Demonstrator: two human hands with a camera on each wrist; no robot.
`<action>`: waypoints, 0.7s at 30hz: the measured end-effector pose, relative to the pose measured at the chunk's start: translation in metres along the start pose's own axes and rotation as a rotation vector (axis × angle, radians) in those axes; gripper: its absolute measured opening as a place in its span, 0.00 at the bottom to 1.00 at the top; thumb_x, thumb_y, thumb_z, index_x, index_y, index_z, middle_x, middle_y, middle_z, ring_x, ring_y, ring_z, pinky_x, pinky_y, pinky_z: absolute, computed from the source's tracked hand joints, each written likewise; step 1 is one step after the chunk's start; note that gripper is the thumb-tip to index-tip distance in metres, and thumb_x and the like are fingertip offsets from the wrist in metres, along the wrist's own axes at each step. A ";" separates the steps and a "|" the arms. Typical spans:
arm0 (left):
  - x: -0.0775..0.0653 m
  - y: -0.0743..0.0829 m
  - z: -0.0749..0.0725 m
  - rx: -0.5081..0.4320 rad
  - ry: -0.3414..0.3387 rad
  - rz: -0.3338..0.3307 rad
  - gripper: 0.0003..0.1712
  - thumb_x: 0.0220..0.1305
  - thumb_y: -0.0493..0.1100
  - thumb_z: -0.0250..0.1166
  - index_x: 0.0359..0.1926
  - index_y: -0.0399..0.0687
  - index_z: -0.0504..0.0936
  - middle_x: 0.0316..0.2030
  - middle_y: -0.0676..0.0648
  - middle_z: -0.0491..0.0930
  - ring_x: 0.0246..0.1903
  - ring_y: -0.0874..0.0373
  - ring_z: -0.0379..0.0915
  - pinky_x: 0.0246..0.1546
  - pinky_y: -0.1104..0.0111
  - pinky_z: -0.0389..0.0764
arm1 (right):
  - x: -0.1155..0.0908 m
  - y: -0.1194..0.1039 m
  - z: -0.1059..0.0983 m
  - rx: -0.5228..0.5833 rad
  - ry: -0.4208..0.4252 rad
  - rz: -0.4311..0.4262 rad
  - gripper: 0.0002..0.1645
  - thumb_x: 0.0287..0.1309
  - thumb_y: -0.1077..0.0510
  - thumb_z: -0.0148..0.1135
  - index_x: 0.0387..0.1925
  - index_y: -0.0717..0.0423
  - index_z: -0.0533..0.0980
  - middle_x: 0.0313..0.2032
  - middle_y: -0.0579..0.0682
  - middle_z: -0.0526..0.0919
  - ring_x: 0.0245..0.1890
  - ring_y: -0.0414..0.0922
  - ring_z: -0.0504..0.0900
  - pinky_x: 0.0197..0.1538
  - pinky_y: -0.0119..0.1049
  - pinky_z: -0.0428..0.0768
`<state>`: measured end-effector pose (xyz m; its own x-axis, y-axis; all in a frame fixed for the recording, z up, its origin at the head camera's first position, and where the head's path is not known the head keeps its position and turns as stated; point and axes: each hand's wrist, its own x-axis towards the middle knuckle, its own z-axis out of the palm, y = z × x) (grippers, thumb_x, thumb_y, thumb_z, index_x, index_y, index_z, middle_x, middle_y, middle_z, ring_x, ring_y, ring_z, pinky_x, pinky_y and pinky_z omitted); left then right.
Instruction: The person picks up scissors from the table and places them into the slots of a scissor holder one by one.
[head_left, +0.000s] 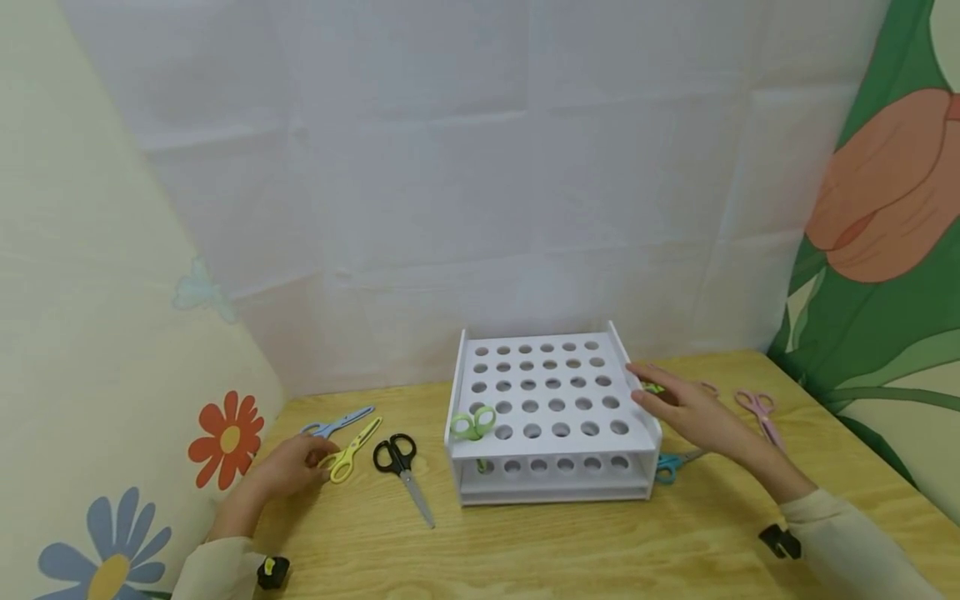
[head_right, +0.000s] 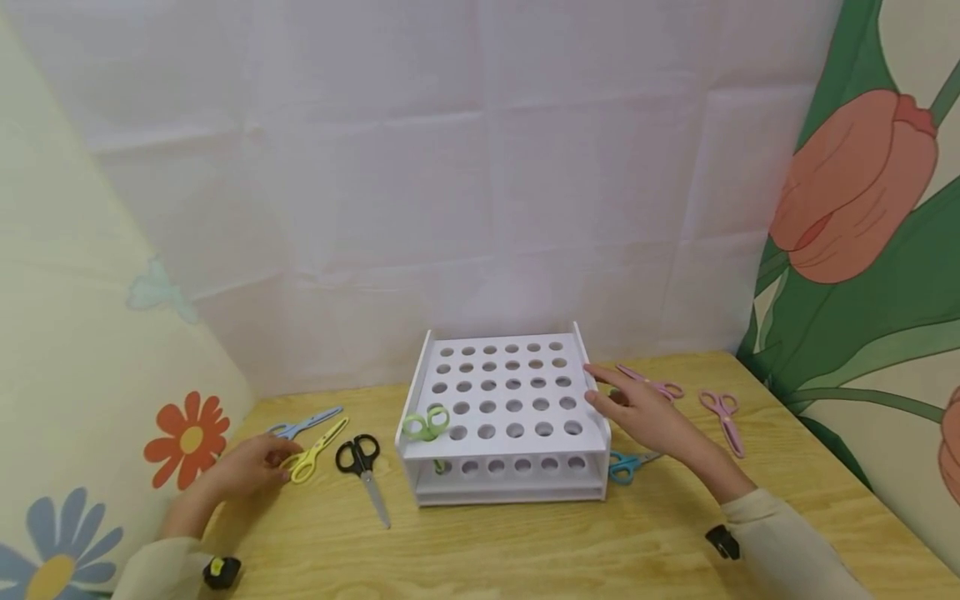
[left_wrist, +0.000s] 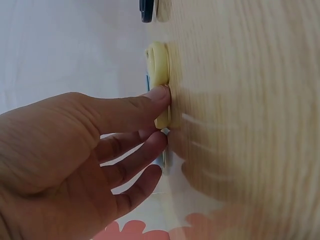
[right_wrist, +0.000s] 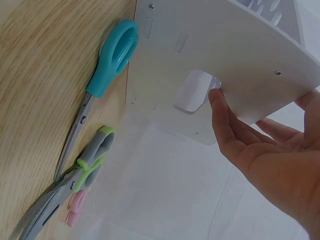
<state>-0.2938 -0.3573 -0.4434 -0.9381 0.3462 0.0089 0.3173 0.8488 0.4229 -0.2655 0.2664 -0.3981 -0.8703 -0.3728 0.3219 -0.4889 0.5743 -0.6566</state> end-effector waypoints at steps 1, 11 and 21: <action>0.000 0.000 0.000 -0.002 0.002 0.002 0.16 0.58 0.31 0.73 0.49 0.36 0.85 0.32 0.49 0.74 0.34 0.51 0.66 0.34 0.59 0.70 | 0.000 0.000 0.000 -0.001 0.000 -0.001 0.33 0.77 0.52 0.55 0.74 0.64 0.63 0.70 0.69 0.65 0.61 0.64 0.75 0.58 0.57 0.75; 0.001 -0.002 0.000 -0.012 -0.019 0.036 0.16 0.59 0.32 0.73 0.49 0.36 0.85 0.34 0.51 0.77 0.34 0.54 0.70 0.34 0.60 0.73 | -0.001 -0.001 0.000 0.005 -0.003 -0.003 0.33 0.77 0.52 0.55 0.74 0.64 0.63 0.70 0.68 0.65 0.61 0.63 0.75 0.58 0.57 0.75; 0.001 0.012 -0.005 -0.040 0.019 0.006 0.15 0.63 0.37 0.70 0.50 0.39 0.83 0.40 0.47 0.81 0.38 0.52 0.78 0.39 0.54 0.81 | -0.001 -0.002 -0.001 0.011 -0.007 0.012 0.33 0.77 0.51 0.54 0.74 0.64 0.63 0.71 0.69 0.63 0.61 0.64 0.74 0.59 0.58 0.74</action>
<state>-0.2914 -0.3492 -0.4340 -0.9389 0.3430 0.0284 0.3171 0.8300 0.4587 -0.2634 0.2663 -0.3965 -0.8756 -0.3714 0.3090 -0.4777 0.5707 -0.6678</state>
